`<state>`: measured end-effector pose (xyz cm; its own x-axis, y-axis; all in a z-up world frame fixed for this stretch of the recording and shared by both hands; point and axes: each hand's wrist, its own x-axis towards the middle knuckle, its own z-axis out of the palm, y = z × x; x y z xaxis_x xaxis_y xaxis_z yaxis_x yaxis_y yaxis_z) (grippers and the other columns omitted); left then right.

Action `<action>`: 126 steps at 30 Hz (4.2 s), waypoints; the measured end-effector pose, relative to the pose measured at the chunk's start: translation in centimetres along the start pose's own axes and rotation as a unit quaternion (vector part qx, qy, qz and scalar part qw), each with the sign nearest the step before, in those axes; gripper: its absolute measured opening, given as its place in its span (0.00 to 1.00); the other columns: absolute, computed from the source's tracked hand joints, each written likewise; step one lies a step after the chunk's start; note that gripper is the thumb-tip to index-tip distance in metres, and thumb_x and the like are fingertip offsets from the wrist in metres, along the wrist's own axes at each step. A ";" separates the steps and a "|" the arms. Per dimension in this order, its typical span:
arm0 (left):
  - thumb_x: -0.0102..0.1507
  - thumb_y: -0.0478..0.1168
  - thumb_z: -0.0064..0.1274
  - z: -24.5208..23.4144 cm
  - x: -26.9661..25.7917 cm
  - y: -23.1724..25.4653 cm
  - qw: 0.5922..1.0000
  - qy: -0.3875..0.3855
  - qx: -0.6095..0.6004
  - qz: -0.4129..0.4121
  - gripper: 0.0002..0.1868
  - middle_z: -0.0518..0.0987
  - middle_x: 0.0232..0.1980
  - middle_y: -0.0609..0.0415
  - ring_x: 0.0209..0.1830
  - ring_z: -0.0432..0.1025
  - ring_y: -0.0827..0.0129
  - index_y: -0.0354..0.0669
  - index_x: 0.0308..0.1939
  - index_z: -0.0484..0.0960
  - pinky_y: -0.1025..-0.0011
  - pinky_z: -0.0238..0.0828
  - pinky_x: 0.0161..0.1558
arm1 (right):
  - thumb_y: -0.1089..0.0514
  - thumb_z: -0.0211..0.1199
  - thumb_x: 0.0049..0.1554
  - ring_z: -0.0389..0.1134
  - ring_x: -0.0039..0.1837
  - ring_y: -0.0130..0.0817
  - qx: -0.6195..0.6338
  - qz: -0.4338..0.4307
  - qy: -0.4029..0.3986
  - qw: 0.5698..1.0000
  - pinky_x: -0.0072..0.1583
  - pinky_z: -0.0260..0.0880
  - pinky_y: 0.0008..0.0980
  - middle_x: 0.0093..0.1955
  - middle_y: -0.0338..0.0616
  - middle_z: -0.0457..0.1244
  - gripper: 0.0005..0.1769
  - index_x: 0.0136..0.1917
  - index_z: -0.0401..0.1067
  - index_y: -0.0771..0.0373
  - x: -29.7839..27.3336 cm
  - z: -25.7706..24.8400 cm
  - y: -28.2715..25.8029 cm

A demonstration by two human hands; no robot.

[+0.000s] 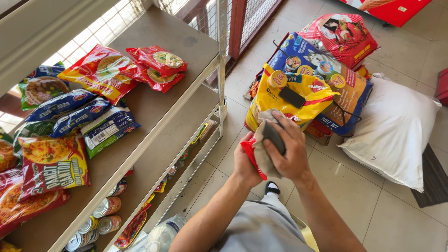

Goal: Wiping down individual packages of instant noodles with a cleaning cloth in a store.

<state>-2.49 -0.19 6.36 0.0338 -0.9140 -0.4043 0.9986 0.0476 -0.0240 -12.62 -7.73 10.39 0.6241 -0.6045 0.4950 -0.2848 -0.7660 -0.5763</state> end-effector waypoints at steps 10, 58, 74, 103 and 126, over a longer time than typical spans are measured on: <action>0.64 0.60 0.53 2.5 0.6 -1.6 0.998 0.003 0.041 -0.056 0.25 0.85 0.43 0.44 0.41 0.79 0.56 0.42 0.45 0.86 0.62 0.75 0.48 | 0.39 0.60 0.58 0.55 0.78 0.48 -0.094 -0.033 0.023 0.995 0.70 0.50 0.40 0.76 0.39 0.60 0.29 0.69 0.73 0.49 -1.7 -3.3 -0.9; 0.56 0.61 0.54 -2.1 0.1 0.0 0.978 0.083 -0.040 0.189 0.25 0.86 0.40 0.41 0.32 0.80 0.53 0.43 0.40 0.84 0.61 0.77 0.36 | 0.35 0.57 0.58 0.57 0.75 0.51 0.043 -0.007 -0.091 0.995 0.68 0.53 0.47 0.76 0.49 0.58 0.37 0.74 0.67 0.55 2.7 3.0 3.8; 0.57 0.61 0.54 -1.9 -1.2 -2.7 0.931 0.083 -0.121 0.335 0.23 0.86 0.39 0.43 0.31 0.81 0.54 0.45 0.38 0.86 0.61 0.77 0.37 | 0.35 0.63 0.55 0.60 0.73 0.48 0.122 -0.151 -0.166 0.967 0.71 0.55 0.46 0.74 0.45 0.61 0.38 0.73 0.68 0.55 3.9 4.4 3.5; 0.63 0.68 0.50 -3.3 -4.2 5.3 0.959 -0.075 -0.105 0.251 0.36 0.85 0.52 0.42 0.49 0.81 0.53 0.40 0.56 0.83 0.56 0.76 0.56 | 0.38 0.64 0.58 0.58 0.75 0.57 0.164 -0.184 -0.056 0.967 0.75 0.50 0.50 0.75 0.53 0.60 0.37 0.72 0.70 0.61 5.9 8.6 -1.7; 0.68 0.71 0.39 -9.2 -6.3 13.5 0.979 -0.136 -0.114 0.104 0.42 0.79 0.62 0.38 0.59 0.77 0.51 0.39 0.67 0.76 0.52 0.71 0.65 | 0.23 0.65 0.45 0.55 0.77 0.55 -0.023 -0.184 -0.039 0.982 0.73 0.49 0.53 0.78 0.45 0.58 0.50 0.73 0.69 0.50 0.2 13.4 -12.1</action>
<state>10.44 9.91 0.21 0.2765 -0.9468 -0.1647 0.9348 0.3047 -0.1823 0.71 4.40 8.71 0.7449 -0.2681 0.6110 -0.0618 -0.9395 -0.3368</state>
